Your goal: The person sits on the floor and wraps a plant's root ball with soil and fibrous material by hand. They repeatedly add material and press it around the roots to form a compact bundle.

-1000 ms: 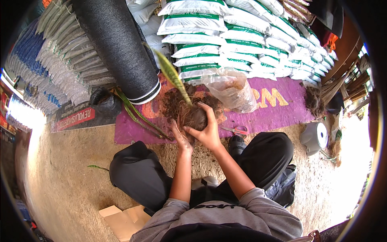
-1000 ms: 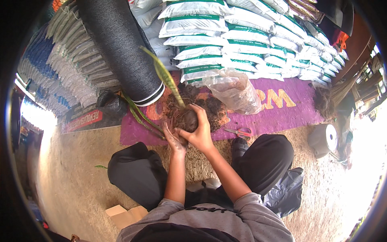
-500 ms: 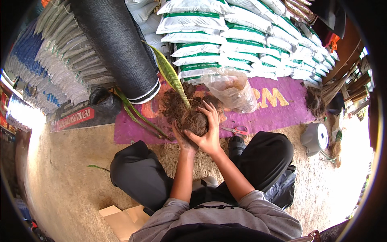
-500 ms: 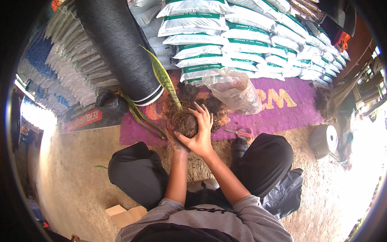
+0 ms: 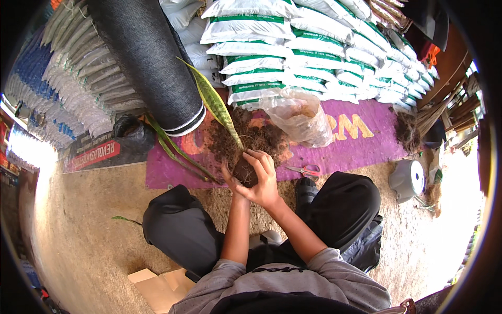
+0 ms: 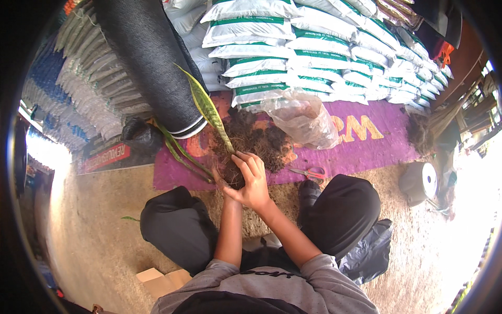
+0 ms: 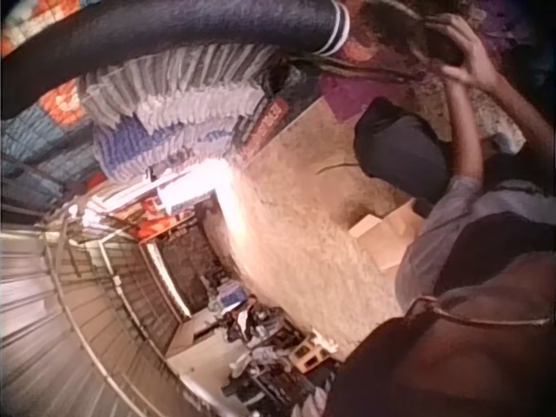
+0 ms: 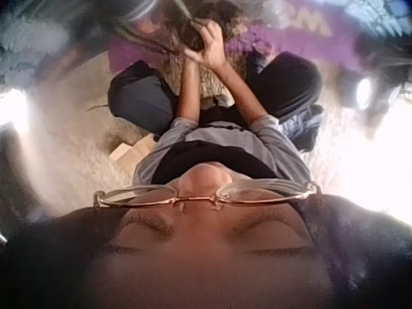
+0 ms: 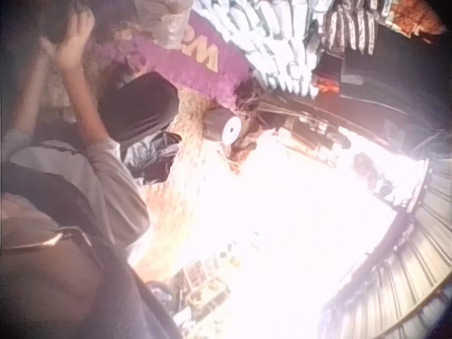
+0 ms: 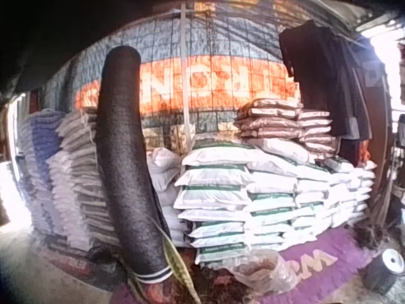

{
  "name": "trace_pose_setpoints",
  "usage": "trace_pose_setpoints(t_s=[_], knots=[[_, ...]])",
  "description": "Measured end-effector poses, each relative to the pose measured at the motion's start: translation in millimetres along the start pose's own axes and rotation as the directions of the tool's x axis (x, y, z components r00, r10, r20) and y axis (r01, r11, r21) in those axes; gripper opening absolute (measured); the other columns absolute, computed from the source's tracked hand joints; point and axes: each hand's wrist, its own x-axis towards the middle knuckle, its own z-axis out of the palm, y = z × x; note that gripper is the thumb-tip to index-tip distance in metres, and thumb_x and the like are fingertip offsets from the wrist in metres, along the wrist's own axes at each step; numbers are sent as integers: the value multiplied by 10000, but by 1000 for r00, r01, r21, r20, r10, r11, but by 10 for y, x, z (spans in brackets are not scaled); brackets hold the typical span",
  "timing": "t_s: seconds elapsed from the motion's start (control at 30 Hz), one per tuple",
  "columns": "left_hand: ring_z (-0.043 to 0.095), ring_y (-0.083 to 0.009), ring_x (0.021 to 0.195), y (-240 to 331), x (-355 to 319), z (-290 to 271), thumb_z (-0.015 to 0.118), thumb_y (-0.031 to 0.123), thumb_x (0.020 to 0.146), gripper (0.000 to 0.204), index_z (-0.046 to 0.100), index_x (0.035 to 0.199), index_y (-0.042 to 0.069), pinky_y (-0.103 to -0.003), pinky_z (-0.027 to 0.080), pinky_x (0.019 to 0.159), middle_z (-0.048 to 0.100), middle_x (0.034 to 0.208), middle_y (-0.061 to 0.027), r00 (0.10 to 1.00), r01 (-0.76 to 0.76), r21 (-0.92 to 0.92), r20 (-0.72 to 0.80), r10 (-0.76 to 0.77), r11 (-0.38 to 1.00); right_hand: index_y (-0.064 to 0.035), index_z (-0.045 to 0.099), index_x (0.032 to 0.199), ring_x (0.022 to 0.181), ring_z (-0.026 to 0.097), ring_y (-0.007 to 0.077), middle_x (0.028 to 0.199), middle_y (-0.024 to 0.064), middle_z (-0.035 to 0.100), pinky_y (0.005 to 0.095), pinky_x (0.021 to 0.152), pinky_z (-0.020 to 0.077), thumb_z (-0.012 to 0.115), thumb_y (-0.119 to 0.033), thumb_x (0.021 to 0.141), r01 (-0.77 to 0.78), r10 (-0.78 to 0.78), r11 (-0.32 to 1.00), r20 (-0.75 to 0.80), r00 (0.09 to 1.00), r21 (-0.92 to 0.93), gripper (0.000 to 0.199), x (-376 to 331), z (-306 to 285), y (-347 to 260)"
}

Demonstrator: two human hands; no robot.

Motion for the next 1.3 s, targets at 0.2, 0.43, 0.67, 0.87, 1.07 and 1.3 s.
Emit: trace_pose_setpoints(t_s=[0.2,0.43,0.67,0.87,1.07,1.3], knots=[[514,-251,990,15,-55,78,442,581,812,653,465,1179,41,-382,430,851,521,1099,-114,994,-56,338,-71,84,940,-3,551,1125,1081,501,339,1131,171,546,496,999,294,702,-361,637,-53,53,998,34,998,-21,624,-25,1,85],[487,-267,1126,-4,-145,342,294,520,914,623,423,1252,13,-401,379,971,489,1216,-145,927,-322,592,38,373,739,0,400,1285,1165,468,317,1221,209,487,439,997,345,765,-264,659,-355,361,908,13,932,225,771,65,20,20],[450,-234,1169,-56,-134,425,285,459,945,549,410,1281,43,-385,350,991,456,1271,-107,904,-391,592,100,416,705,17,441,1246,987,571,182,1075,138,597,328,893,446,781,-110,655,-465,562,539,112,820,702,694,76,-47,95],[515,-254,1058,-145,-210,464,299,531,906,591,463,1205,48,-405,413,909,519,1148,-112,954,-234,441,-66,292,866,-5,466,1234,1096,517,302,1166,168,545,434,1011,305,770,-306,605,-242,253,959,-57,966,150,761,31,-83,107],[539,-236,1014,-78,-174,253,303,537,898,574,490,1145,54,-394,434,865,537,1098,-103,974,-221,429,53,220,876,-10,527,1155,1056,524,312,1130,158,559,459,989,298,754,-295,583,-122,131,981,-59,990,148,679,84,-117,11],[552,-213,968,-46,-207,254,296,514,908,524,498,1095,68,-369,449,833,549,1057,-83,978,-201,453,43,205,868,-12,553,1124,1057,525,305,1117,152,564,486,988,282,741,-280,587,-103,110,988,-49,993,117,630,53,-97,-1]])
